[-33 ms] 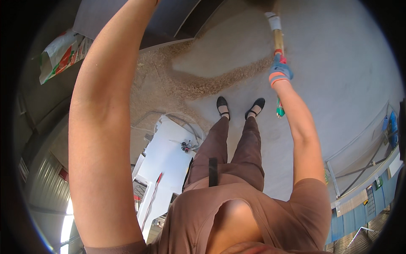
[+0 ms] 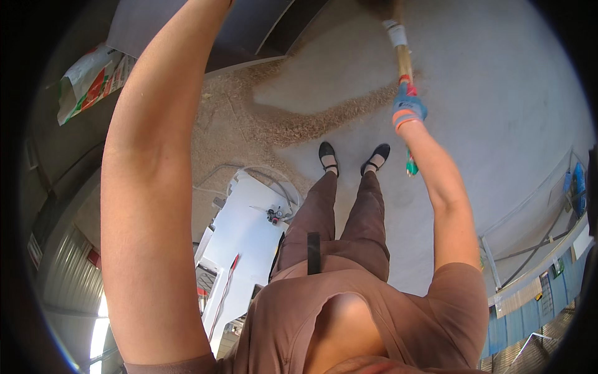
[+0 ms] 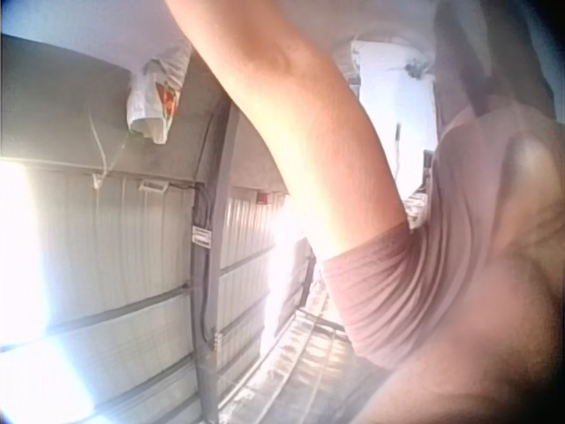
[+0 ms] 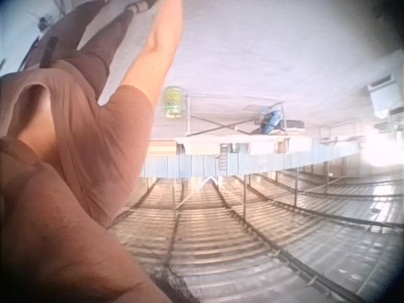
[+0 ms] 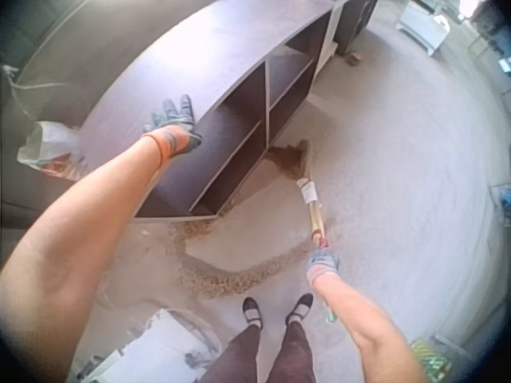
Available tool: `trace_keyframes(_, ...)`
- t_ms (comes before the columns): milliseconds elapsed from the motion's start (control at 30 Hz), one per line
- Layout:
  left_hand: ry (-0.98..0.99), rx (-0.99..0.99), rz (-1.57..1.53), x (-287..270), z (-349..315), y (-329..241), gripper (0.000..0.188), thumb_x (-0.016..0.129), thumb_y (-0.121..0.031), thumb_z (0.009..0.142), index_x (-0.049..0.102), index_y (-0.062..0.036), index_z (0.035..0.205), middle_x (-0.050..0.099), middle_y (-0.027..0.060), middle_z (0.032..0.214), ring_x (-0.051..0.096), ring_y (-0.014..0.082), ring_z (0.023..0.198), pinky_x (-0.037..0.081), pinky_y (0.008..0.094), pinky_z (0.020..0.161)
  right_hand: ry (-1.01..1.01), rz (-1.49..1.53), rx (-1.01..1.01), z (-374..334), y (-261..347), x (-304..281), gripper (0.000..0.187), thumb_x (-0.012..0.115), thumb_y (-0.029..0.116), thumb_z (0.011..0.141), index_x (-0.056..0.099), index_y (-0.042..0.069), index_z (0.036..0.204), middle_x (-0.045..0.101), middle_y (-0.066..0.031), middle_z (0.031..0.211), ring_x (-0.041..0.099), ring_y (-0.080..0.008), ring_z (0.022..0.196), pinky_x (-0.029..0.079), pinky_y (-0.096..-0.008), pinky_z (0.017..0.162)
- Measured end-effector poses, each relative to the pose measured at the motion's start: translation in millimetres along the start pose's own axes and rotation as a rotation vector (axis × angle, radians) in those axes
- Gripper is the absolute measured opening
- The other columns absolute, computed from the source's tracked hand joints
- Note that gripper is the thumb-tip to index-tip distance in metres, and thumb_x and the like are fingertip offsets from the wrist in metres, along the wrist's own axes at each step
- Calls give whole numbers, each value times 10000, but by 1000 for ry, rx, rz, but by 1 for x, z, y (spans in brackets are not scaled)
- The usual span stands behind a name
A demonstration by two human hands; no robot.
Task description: The person sweeps sawdust and debris on a concrete floor using a broom and dustpan. They gather the debris into piles, sweep it into the dustpan, and move across the room to clean different areas.
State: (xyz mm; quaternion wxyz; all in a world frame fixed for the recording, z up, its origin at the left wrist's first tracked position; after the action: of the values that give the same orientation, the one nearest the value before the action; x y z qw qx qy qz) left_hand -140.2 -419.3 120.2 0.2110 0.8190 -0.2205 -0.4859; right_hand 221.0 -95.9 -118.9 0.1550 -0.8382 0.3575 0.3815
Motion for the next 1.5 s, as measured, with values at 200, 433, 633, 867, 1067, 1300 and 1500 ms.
trace_keyframes(200, 65, 0, 225, 7, -1, 4, 811, 204, -589, 892, 57, -164, 1567, 76, 183, 1625, 30, 391, 1497, 126, 601, 1159, -104, -646, -620, -108, 2, 81, 274, 472, 383, 996, 627, 169, 1068, 641, -67, 765, 651, -229, 642, 498, -371, 535)
trace_keyframes(433, 23, 31, 404, 2, -3, -4, 837, 257, -608, 887, 75, -149, 1563, 95, 214, 1612, 58, 407, 1487, 155, 623, 1145, 213, -1142, -940, -234, 41, 115, 243, 610, 140, 881, 656, 127, 1119, 682, -27, 916, 670, -201, 740, 498, -378, 532)
trace_keyframes(633, -99, 32, 153, 3, 17, -5, 892, 386, -630, 862, 101, -157, 1562, 122, 218, 1605, 102, 437, 1470, 164, 600, 1147, 215, -713, -776, -282, 40, 107, 307, 597, 142, 885, 626, 139, 1190, 698, -44, 960, 685, -254, 732, 515, -404, 547)
trace_keyframes(867, -304, 61, -51, 15, 83, 0, 966, 537, -657, 833, 131, -167, 1561, 153, 222, 1596, 153, 472, 1449, 175, 573, 1149, 357, -28, -379, -311, -1, 148, 231, 531, 275, 953, 618, 202, 1154, 687, -88, 864, 682, -331, 752, 524, -421, 646)
trace_keyframes(1067, -344, 8, -377, 29, 86, 42, 965, 584, -659, 823, 150, -219, 1563, 152, 225, 1596, 128, 512, 1442, 149, 558, 1163, 617, 44, -467, -354, -45, 37, 701, 541, 109, 869, 277, 237, 1505, 667, -208, 1026, 680, -361, 920, 526, -456, 759)
trace_keyframes(1300, -1212, 257, -557, 13, -132, -33, 802, 612, -595, 848, 336, -233, 1509, 240, 179, 1581, 226, 460, 1431, 228, 520, 1160, 415, 318, -288, -275, -198, -24, 859, 589, 144, 778, 195, 218, 1538, 660, -249, 867, 656, -417, 785, 510, -475, 708)
trace_keyframes(1500, -771, 407, -685, 163, -355, -84, 736, 684, -340, 874, 358, -58, 1471, 283, 271, 1527, 287, 464, 1394, 261, 541, 1132, 220, 284, -110, -129, -308, -74, 824, 630, 154, 736, 322, 171, 1501, 654, -229, 891, 647, -334, 750, 528, -429, 689)
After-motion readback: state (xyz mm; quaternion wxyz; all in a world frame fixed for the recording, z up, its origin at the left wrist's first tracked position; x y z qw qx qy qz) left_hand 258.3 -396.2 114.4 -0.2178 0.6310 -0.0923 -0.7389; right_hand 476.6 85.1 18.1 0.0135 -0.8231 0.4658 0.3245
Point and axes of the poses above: each hand's wrist, its own z-axis towards the middle knuckle, its own x-axis out of the palm, y = z × x, the point moved 7 cm from there along z, towards the middle knuckle
